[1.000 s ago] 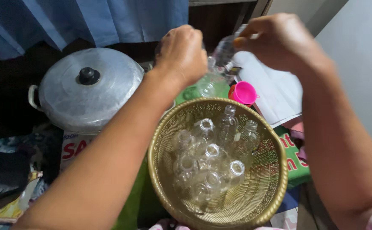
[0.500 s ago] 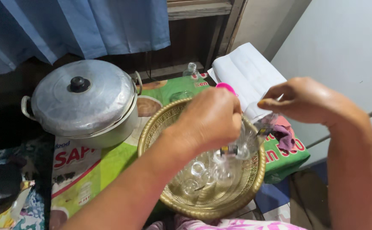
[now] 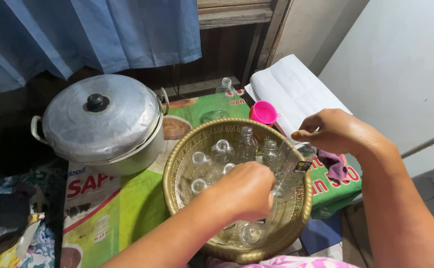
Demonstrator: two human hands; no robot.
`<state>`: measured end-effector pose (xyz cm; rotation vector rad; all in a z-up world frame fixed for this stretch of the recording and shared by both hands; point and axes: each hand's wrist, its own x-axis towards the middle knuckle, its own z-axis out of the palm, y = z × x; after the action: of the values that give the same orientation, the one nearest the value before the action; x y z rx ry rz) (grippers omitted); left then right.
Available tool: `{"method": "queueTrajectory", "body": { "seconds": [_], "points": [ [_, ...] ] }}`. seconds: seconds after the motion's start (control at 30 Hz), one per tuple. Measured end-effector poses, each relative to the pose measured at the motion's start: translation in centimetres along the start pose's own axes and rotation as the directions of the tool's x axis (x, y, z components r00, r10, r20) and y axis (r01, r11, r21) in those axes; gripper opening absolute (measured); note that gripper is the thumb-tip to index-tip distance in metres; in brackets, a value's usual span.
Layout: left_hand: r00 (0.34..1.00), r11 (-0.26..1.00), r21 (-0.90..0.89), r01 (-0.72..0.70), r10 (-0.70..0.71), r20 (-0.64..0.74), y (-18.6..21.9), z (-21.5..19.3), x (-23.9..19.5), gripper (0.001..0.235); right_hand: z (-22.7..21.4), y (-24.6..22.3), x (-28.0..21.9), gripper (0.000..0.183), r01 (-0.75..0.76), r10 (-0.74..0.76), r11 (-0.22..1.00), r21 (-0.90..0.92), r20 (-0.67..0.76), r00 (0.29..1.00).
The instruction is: The person applies adhesive labels to clear plastic bottles one by one, smoothing each label onto the bottle surface. After labeling, the person places the bottles into a woven basket and then transfers them into a pink colander filled with water.
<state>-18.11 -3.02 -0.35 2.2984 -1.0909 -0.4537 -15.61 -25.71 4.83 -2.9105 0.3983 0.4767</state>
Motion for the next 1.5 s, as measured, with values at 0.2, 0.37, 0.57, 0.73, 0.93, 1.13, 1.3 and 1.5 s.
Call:
{"method": "queueTrajectory", "body": {
  "seconds": [0.2,0.37,0.57,0.73,0.93,1.13,1.3,1.5],
  "points": [
    [0.994,0.994,0.081,0.071,-0.077,0.075,-1.4,-0.2,0.8,0.018,1.8,0.2,2.2,0.049,0.088,-0.080,0.992,-0.087,0.090,0.993],
    [0.988,0.990,0.021,0.137,-0.138,0.065,-2.4,-1.7,1.7,0.021,3.8,-0.3,4.2,0.046,0.190,-0.179,0.978,-0.089,0.118,0.977],
    [0.982,0.980,0.053,0.190,-0.189,-0.014,-6.0,-4.3,5.3,0.024,4.2,-1.7,8.3,0.051,0.291,-0.284,0.944,-0.154,0.068,0.956],
    [0.929,0.926,0.141,0.351,-0.325,-0.179,-10.3,-5.9,11.5,0.036,4.9,-3.6,15.3,0.056,0.415,-0.416,0.909,-0.033,-0.012,0.909],
    [0.905,0.878,0.222,0.423,-0.398,-0.151,-16.1,-5.9,18.1,0.070,8.3,-5.9,27.0,0.056,0.620,-0.624,0.774,-0.131,-0.324,0.711],
    [0.873,0.856,0.169,0.488,-0.478,-0.100,-20.3,-5.3,22.1,0.079,10.9,-7.2,35.2,0.037,0.599,-0.666,0.736,-0.316,-0.178,0.724],
    [0.852,0.841,0.134,0.524,-0.519,-0.075,-21.4,-5.3,22.8,0.076,12.6,-7.6,37.8,0.044,0.608,-0.662,0.737,-0.295,-0.133,0.738],
    [0.847,0.836,0.141,0.531,-0.525,-0.082,-21.2,-5.2,21.9,0.070,13.6,-7.2,38.4,0.035,0.542,-0.583,0.797,-0.266,-0.108,0.805]
  ]
}}
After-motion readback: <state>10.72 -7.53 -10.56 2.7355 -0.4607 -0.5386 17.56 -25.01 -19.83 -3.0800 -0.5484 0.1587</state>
